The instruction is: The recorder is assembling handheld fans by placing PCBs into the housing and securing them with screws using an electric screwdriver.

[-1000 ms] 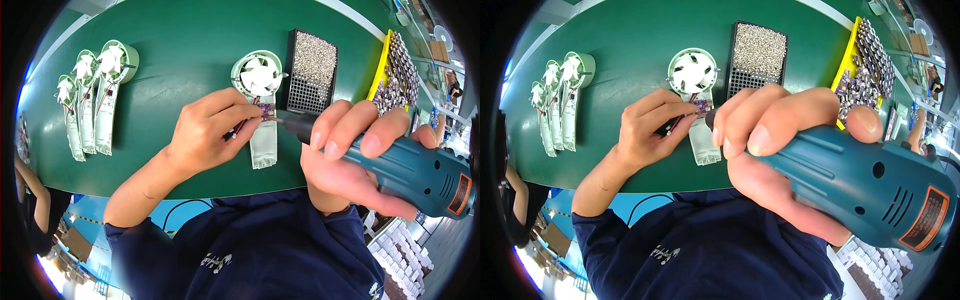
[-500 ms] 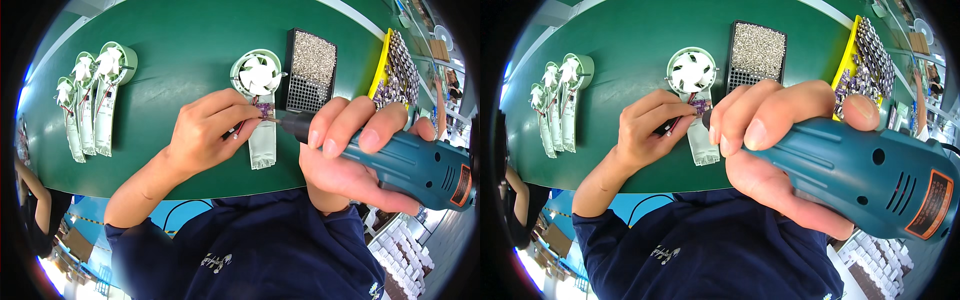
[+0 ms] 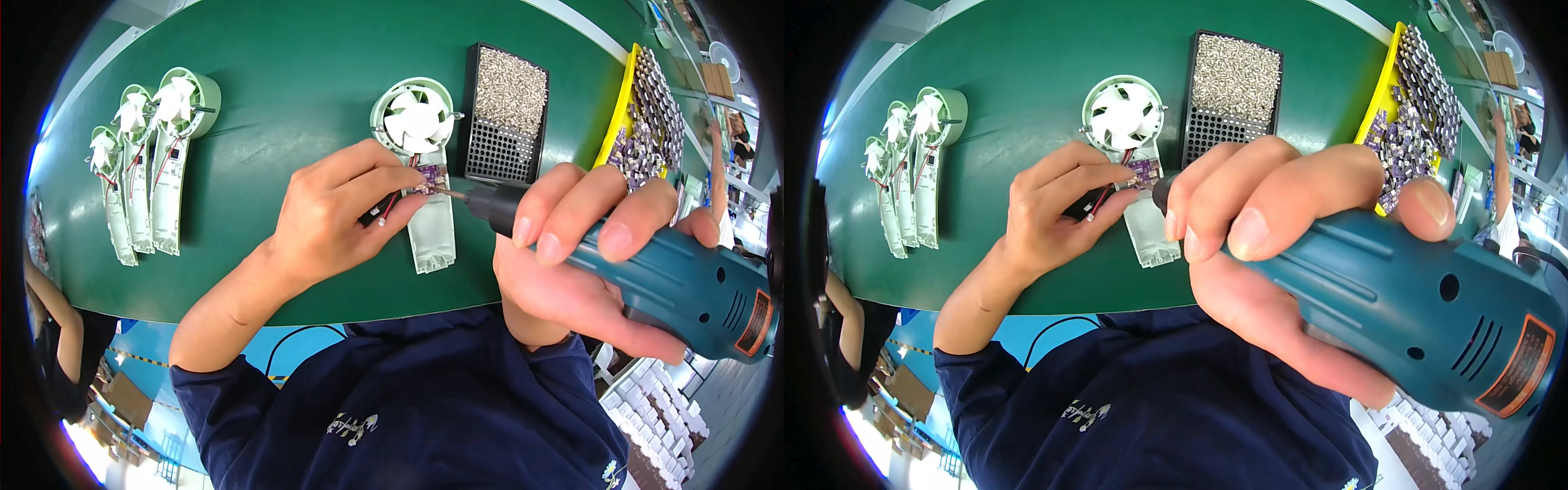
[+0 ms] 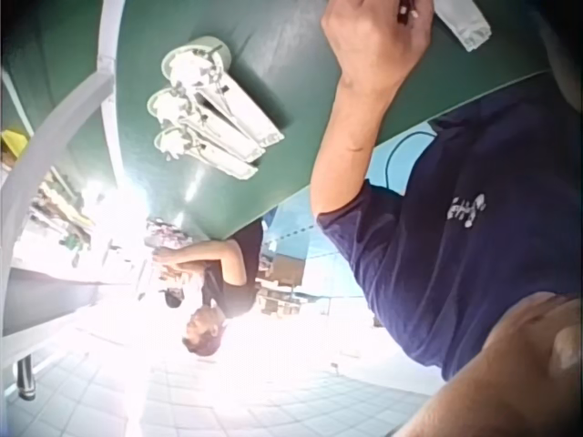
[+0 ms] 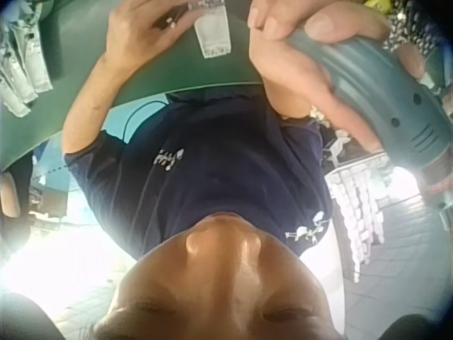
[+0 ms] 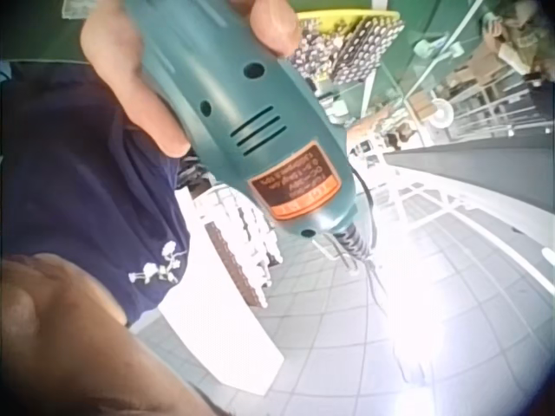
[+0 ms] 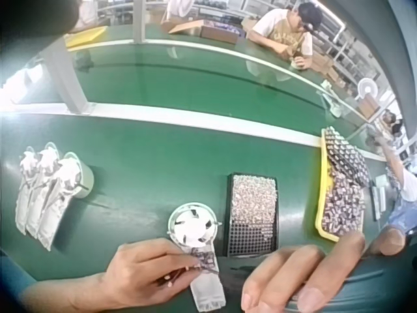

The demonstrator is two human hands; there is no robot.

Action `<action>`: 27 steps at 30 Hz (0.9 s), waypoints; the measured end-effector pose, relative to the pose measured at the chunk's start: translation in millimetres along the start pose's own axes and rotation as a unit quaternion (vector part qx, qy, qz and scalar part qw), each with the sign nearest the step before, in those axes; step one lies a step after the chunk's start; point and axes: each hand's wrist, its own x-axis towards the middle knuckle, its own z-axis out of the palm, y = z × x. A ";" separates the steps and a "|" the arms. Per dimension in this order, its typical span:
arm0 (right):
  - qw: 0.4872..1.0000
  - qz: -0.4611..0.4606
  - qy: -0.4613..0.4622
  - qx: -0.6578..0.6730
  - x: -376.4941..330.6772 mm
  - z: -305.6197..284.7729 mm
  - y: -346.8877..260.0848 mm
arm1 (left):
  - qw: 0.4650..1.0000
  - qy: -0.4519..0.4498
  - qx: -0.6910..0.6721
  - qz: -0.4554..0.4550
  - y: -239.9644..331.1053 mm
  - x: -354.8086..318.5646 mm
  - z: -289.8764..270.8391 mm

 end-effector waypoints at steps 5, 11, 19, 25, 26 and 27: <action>1.000 0.008 0.026 0.014 0.2 -4.7 -1.9 | 1.000 0.004 0.006 0.002 0.5 0.1 1.0; 0.991 0.061 0.102 0.067 5.2 -8.9 0.7 | 1.000 -0.005 0.003 -0.013 1.2 0.2 0.4; 0.987 0.055 0.138 0.056 4.6 -6.2 9.8 | 1.000 -0.002 0.011 0.024 -1.3 0.2 0.2; 0.994 0.038 0.099 0.035 6.3 -7.5 8.8 | 1.000 0.004 0.010 0.020 -0.7 1.0 0.6; 0.993 0.042 0.103 0.043 5.8 -5.9 8.0 | 1.000 0.004 0.010 0.020 -0.8 0.9 0.7; 0.992 0.046 0.106 0.050 5.4 -4.8 7.8 | 1.000 0.003 0.010 0.021 -0.9 0.7 0.9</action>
